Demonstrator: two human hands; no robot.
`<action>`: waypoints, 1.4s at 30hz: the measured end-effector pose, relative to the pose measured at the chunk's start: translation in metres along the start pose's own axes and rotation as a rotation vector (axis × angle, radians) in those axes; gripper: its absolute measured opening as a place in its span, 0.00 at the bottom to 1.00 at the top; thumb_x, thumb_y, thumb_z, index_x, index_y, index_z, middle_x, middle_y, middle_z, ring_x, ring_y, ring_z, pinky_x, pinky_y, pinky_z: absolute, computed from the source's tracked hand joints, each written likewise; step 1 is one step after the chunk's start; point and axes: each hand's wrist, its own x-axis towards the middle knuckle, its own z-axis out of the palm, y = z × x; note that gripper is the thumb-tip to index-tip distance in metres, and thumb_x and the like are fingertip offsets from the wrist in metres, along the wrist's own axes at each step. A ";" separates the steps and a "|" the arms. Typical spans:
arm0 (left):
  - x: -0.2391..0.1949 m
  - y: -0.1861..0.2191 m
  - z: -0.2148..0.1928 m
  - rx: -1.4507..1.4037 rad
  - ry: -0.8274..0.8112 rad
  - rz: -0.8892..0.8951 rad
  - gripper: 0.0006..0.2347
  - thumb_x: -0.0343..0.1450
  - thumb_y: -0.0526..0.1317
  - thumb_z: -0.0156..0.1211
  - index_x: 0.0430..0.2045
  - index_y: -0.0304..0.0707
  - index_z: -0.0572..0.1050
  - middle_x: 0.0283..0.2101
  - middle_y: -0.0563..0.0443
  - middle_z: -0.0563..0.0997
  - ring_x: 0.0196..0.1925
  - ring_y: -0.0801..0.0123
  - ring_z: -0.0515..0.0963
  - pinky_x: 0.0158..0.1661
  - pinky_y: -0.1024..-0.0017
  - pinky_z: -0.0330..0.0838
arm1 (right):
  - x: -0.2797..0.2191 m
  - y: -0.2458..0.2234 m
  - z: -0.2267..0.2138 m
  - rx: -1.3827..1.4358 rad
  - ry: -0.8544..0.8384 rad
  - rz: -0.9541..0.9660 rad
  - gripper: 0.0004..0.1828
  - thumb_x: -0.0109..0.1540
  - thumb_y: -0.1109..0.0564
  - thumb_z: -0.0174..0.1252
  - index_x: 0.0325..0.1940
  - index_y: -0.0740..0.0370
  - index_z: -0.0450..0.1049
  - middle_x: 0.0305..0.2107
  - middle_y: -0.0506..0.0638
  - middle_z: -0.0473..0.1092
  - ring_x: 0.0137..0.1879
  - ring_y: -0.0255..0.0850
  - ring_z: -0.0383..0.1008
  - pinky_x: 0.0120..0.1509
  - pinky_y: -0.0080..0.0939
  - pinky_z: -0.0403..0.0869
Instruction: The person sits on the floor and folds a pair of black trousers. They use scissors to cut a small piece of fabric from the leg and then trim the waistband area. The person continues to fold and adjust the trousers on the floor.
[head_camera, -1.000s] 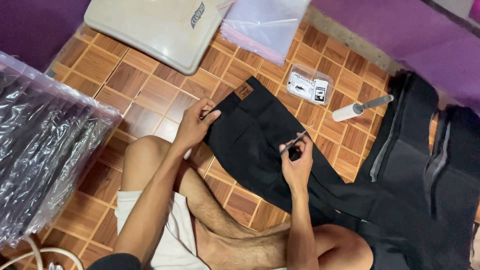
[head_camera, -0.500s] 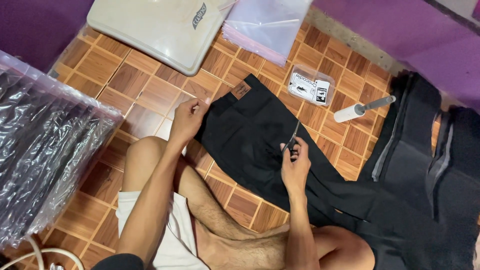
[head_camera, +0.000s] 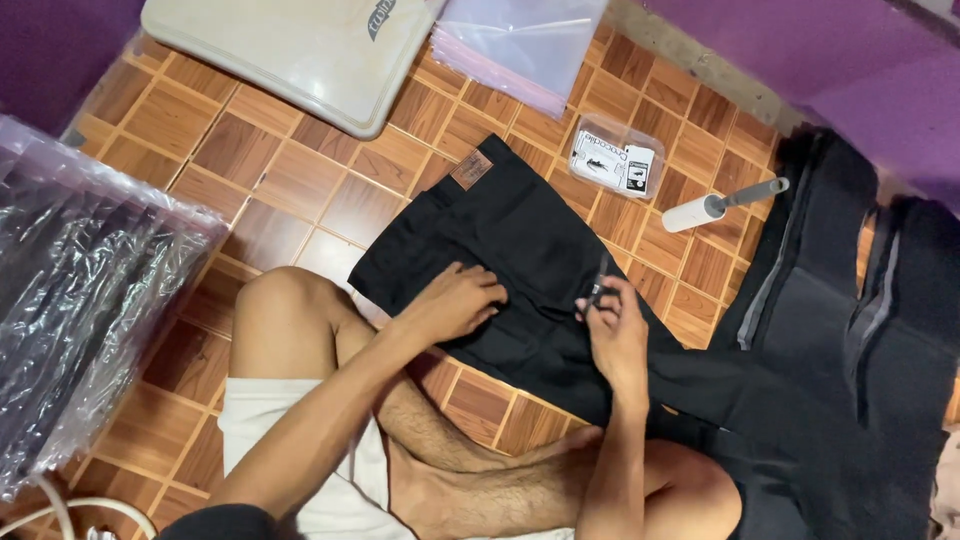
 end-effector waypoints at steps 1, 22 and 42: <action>0.004 0.002 0.015 -0.009 -0.008 -0.004 0.08 0.72 0.39 0.56 0.44 0.45 0.78 0.44 0.41 0.83 0.53 0.48 0.80 0.54 0.54 0.68 | -0.011 -0.015 0.004 -0.003 -0.004 0.012 0.25 0.63 0.59 0.63 0.63 0.61 0.66 0.40 0.58 0.78 0.37 0.44 0.81 0.44 0.43 0.78; 0.007 -0.008 0.037 0.265 -0.474 -0.119 0.64 0.49 0.58 0.82 0.76 0.56 0.34 0.80 0.51 0.31 0.81 0.59 0.29 0.72 0.43 0.23 | 0.044 0.042 0.039 -0.060 0.192 0.055 0.27 0.55 0.55 0.71 0.56 0.51 0.70 0.32 0.49 0.78 0.42 0.42 0.79 0.50 0.45 0.76; 0.011 -0.059 -0.020 0.113 -0.089 -0.652 0.51 0.58 0.64 0.70 0.75 0.56 0.47 0.78 0.38 0.42 0.80 0.48 0.41 0.71 0.34 0.37 | 0.037 0.041 0.019 0.269 0.486 -0.025 0.17 0.73 0.45 0.53 0.52 0.62 0.70 0.31 0.57 0.78 0.36 0.41 0.81 0.37 0.35 0.80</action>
